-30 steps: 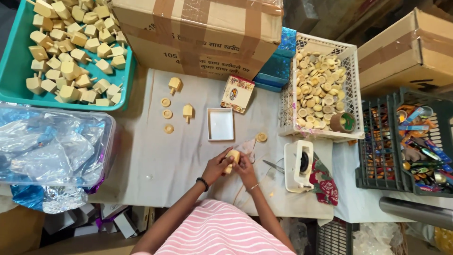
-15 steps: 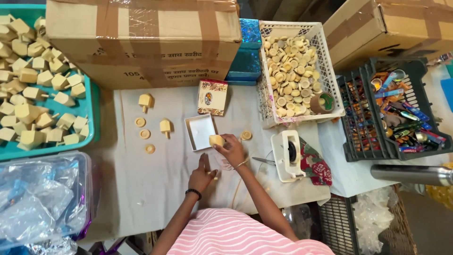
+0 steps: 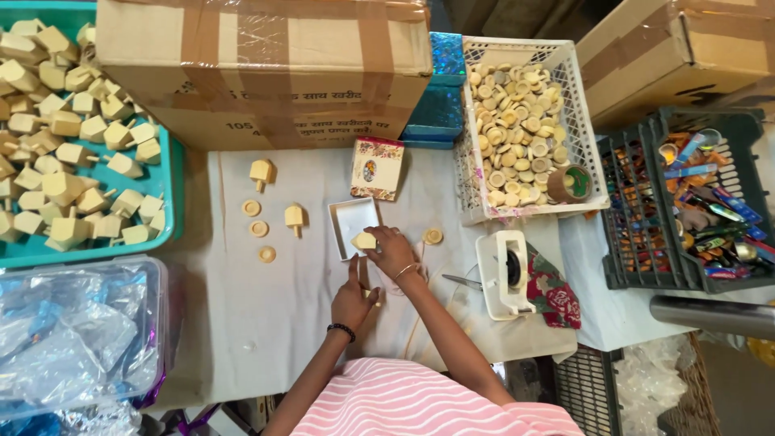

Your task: The person wipes small wooden tops and round wooden discs with a cloth, then places the wiped tops into a small white box on the workbench. They close the box, set a decorated card on top, and press it down.

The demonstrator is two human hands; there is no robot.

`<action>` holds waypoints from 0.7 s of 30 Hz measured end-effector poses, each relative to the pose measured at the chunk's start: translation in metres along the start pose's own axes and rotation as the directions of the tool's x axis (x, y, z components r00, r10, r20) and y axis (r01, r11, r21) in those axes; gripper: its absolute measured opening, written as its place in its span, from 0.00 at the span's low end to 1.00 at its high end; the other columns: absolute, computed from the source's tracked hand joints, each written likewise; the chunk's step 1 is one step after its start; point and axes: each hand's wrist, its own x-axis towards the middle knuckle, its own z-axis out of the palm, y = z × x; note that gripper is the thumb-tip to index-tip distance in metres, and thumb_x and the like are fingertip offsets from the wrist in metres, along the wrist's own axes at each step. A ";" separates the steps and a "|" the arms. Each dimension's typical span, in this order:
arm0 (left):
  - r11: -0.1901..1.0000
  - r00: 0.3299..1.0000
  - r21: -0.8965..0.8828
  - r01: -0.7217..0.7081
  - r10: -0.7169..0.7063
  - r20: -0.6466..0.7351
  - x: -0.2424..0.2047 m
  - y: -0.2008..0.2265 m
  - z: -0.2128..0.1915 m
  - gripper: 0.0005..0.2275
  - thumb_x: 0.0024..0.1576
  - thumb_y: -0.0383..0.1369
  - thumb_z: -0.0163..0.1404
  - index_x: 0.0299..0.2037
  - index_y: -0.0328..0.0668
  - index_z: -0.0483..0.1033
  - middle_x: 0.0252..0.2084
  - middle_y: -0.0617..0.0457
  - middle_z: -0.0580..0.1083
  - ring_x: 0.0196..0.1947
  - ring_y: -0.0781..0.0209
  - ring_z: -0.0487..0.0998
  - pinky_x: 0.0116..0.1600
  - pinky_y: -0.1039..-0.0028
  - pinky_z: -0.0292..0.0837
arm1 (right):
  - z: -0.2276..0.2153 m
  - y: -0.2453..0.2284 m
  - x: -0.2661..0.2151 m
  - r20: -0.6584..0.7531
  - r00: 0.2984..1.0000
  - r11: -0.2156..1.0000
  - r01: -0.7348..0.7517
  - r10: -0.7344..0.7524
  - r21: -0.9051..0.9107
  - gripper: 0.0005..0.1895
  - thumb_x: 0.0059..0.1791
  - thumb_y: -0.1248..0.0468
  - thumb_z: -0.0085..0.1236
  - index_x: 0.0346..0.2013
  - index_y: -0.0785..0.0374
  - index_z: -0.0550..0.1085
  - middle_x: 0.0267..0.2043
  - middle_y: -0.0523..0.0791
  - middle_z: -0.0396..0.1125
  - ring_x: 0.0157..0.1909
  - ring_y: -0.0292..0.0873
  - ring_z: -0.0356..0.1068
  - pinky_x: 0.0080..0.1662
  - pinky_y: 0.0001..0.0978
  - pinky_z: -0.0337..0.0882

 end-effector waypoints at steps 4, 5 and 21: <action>0.998 0.998 0.020 -0.052 0.052 -0.037 0.002 -0.010 0.011 0.45 0.52 0.42 0.59 0.76 0.52 0.40 0.35 0.47 0.81 0.38 0.46 0.81 0.44 0.59 0.77 | 0.001 -0.004 0.006 -0.045 0.998 0.998 0.040 -0.042 -0.039 0.24 0.40 0.62 0.69 0.51 0.54 0.77 0.53 0.45 0.72 0.54 0.53 0.67 0.54 0.46 0.68; 0.998 0.997 0.005 -0.060 0.060 -0.045 0.002 -0.011 0.010 0.44 0.52 0.41 0.59 0.76 0.53 0.41 0.35 0.48 0.81 0.38 0.46 0.81 0.44 0.59 0.77 | 0.000 -0.006 0.010 -0.060 0.998 0.996 0.013 -0.019 -0.086 0.24 0.39 0.60 0.70 0.50 0.51 0.78 0.54 0.43 0.71 0.56 0.52 0.65 0.54 0.47 0.67; 0.997 0.998 -0.041 -0.060 0.059 -0.032 -0.001 -0.017 0.000 0.38 0.52 0.39 0.58 0.72 0.55 0.51 0.37 0.47 0.81 0.41 0.45 0.81 0.47 0.57 0.76 | 0.016 -0.024 0.057 -0.092 0.996 0.939 -0.045 0.014 -0.340 0.23 0.38 0.51 0.71 0.48 0.37 0.81 0.66 0.36 0.60 0.68 0.48 0.54 0.59 0.49 0.61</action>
